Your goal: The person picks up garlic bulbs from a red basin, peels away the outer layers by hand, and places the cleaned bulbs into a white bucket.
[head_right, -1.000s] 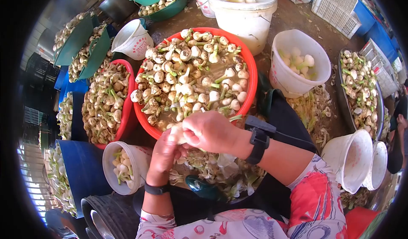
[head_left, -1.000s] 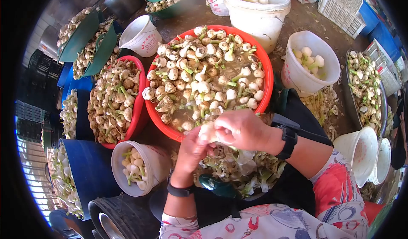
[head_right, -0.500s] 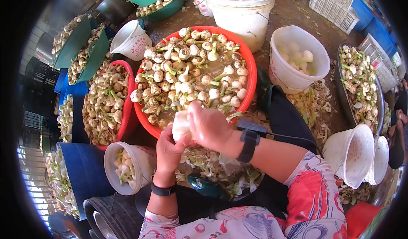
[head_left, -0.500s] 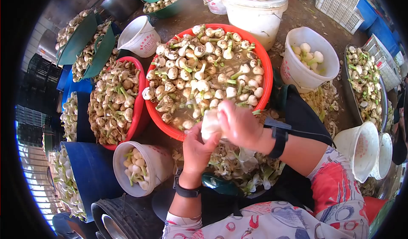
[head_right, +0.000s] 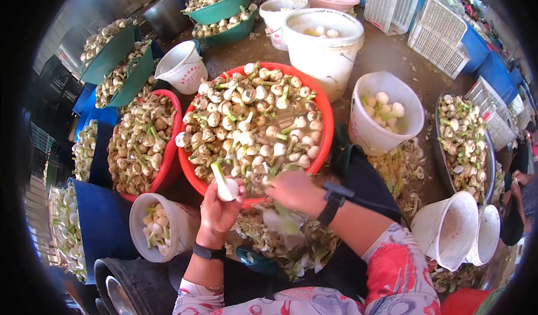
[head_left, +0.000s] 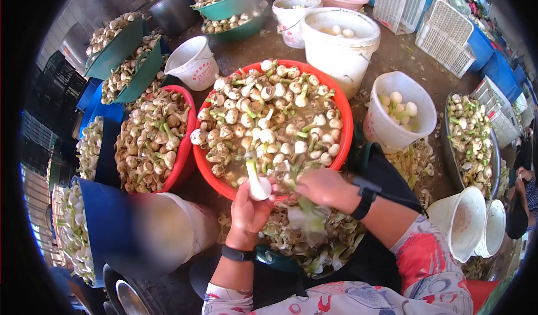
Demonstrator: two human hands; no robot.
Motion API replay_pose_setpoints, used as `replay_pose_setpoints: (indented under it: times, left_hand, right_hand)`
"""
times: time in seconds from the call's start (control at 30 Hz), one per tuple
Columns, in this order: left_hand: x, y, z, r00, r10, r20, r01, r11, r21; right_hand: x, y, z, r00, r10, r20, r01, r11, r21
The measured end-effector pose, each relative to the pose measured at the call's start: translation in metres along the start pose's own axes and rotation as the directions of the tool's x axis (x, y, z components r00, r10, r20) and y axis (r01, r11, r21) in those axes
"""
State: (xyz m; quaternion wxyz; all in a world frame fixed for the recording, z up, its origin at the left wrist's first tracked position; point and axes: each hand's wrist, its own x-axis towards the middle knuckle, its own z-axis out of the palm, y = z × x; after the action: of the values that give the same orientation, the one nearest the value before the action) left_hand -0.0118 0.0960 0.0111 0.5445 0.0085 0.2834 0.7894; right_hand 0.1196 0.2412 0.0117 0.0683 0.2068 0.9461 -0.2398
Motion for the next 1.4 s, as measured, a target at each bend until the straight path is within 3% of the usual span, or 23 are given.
replay_pose_setpoints:
  times: [0.07, 0.13, 0.17, 0.23, 0.27, 0.33, 0.37, 0.4, 0.43, 0.6, 0.63, 0.67, 0.7, 0.8, 0.9, 0.93, 1.0, 1.03, 1.13, 1.17, 1.23, 1.3, 1.4]
  left_hand:
    - [0.0, -0.007, -0.006, 0.995, 0.006, -0.1, 0.013, 0.982, 0.186]
    - [-0.005, -0.02, 0.008, 0.999, 0.009, -0.04, 0.003, 0.958, 0.285]
    - [-0.007, -0.028, 0.021, 0.997, -0.031, -0.076, 0.05, 0.964, 0.263]
    - [-0.007, -0.033, 0.023, 0.993, -0.077, -0.093, 0.098, 0.963, 0.25]
    - [-0.006, -0.03, 0.013, 0.985, -0.145, -0.094, 0.17, 0.912, 0.374]
    - [-0.007, -0.03, 0.007, 0.973, -0.202, -0.114, 0.232, 0.848, 0.477]
    - [-0.009, -0.029, 0.008, 0.975, -0.172, -0.141, 0.221, 0.829, 0.514]
    - [-0.011, -0.026, 0.009, 0.976, -0.13, -0.173, 0.205, 0.811, 0.549]
    - [-0.012, -0.025, 0.011, 0.969, -0.136, -0.207, 0.224, 0.84, 0.494]
    - [-0.013, -0.023, 0.012, 0.97, -0.112, -0.218, 0.204, 0.86, 0.467]
    - [-0.015, -0.021, 0.013, 0.971, -0.102, -0.217, 0.196, 0.859, 0.473]
    - [-0.02, -0.016, 0.012, 0.97, -0.076, -0.23, 0.18, 0.862, 0.474]
    - [-0.018, -0.018, 0.009, 0.977, -0.076, -0.197, 0.162, 0.866, 0.473]
    - [-0.005, -0.03, -0.014, 0.972, -0.172, -0.162, 0.231, 0.838, 0.494]
    - [-0.005, -0.05, -0.02, 0.974, -0.2, -0.107, 0.202, 0.549, 0.811]
    - [0.001, -0.069, -0.038, 0.975, -0.221, -0.037, 0.132, 0.431, 0.893]
    - [-0.002, -0.089, -0.049, 0.977, -0.211, -0.002, 0.099, 0.45, 0.888]
    - [-0.007, -0.084, -0.039, 0.984, -0.179, -0.024, 0.107, 0.472, 0.875]
    - [-0.016, -0.07, -0.02, 0.979, 0.094, 0.18, -0.203, 0.462, 0.863]
    - [-0.019, -0.065, -0.019, 0.995, 0.016, 0.098, -0.098, 0.295, 0.951]
    - [-0.026, -0.042, -0.008, 0.992, -0.124, 0.014, -0.016, -0.012, 1.0]
    - [-0.04, -0.023, 0.001, 0.996, -0.093, 0.014, -0.021, -0.078, 0.997]
    - [-0.053, 0.01, 0.012, 1.0, -0.014, -0.005, 0.003, -0.133, 0.991]
  right_hand:
    - [0.0, -0.015, -0.008, 0.889, -0.067, -0.452, 0.265, 0.882, 0.389]
    - [-0.003, -0.027, -0.014, 0.965, -0.119, -0.235, 0.263, 0.46, 0.848]
    - [0.004, -0.024, -0.007, 0.927, -0.249, -0.282, 0.375, 0.677, 0.633]
    - [0.011, -0.022, 0.013, 0.979, 0.027, -0.202, 0.16, 0.519, 0.84]
    - [0.013, -0.018, 0.014, 0.984, 0.158, -0.078, 0.016, 0.358, 0.934]
    - [0.017, 0.007, 0.008, 0.985, 0.107, -0.136, 0.162, -0.288, 0.944]
    - [0.008, 0.015, -0.012, 0.983, 0.149, -0.104, 0.139, -0.253, 0.957]
    - [0.002, 0.018, -0.017, 0.922, 0.229, -0.311, 0.28, 0.158, 0.947]
    - [0.016, 0.029, -0.031, 0.916, 0.387, 0.108, 0.156, -0.59, 0.792]
    - [0.017, 0.132, -0.068, 0.715, 0.685, -0.139, 0.578, -0.467, 0.669]
    - [0.023, 0.186, -0.043, 0.668, 0.634, -0.389, 0.646, -0.237, 0.725]
    - [0.014, 0.177, -0.049, 0.678, 0.622, -0.391, 0.612, -0.185, 0.769]
    - [0.007, 0.145, -0.061, 0.684, 0.704, -0.193, 0.593, -0.382, 0.709]
    - [0.026, 0.089, -0.025, 0.877, 0.477, 0.062, 0.209, -0.493, 0.844]
    - [0.054, -0.014, -0.009, 0.935, 0.208, 0.287, -0.198, -0.363, 0.911]
    - [0.063, -0.049, -0.005, 0.934, 0.2, 0.297, -0.232, -0.293, 0.928]
    - [0.076, -0.112, 0.0, 0.963, -0.208, 0.173, -0.197, -0.099, 0.975]
    - [0.081, -0.149, 0.0, 0.923, -0.364, 0.123, -0.201, -0.185, 0.962]
    - [0.108, -0.175, 0.005, 0.949, -0.303, 0.083, -0.071, 0.05, 0.996]
    - [0.127, -0.159, 0.016, 0.964, -0.256, 0.065, 0.003, 0.255, 0.967]
    - [0.162, -0.095, 0.054, 0.943, -0.333, 0.013, 0.323, 0.923, 0.208]
    - [0.16, -0.069, 0.069, 0.851, -0.523, 0.042, 0.524, 0.84, -0.142]
    - [0.161, -0.058, 0.109, 0.927, -0.355, 0.125, 0.376, 0.855, -0.359]
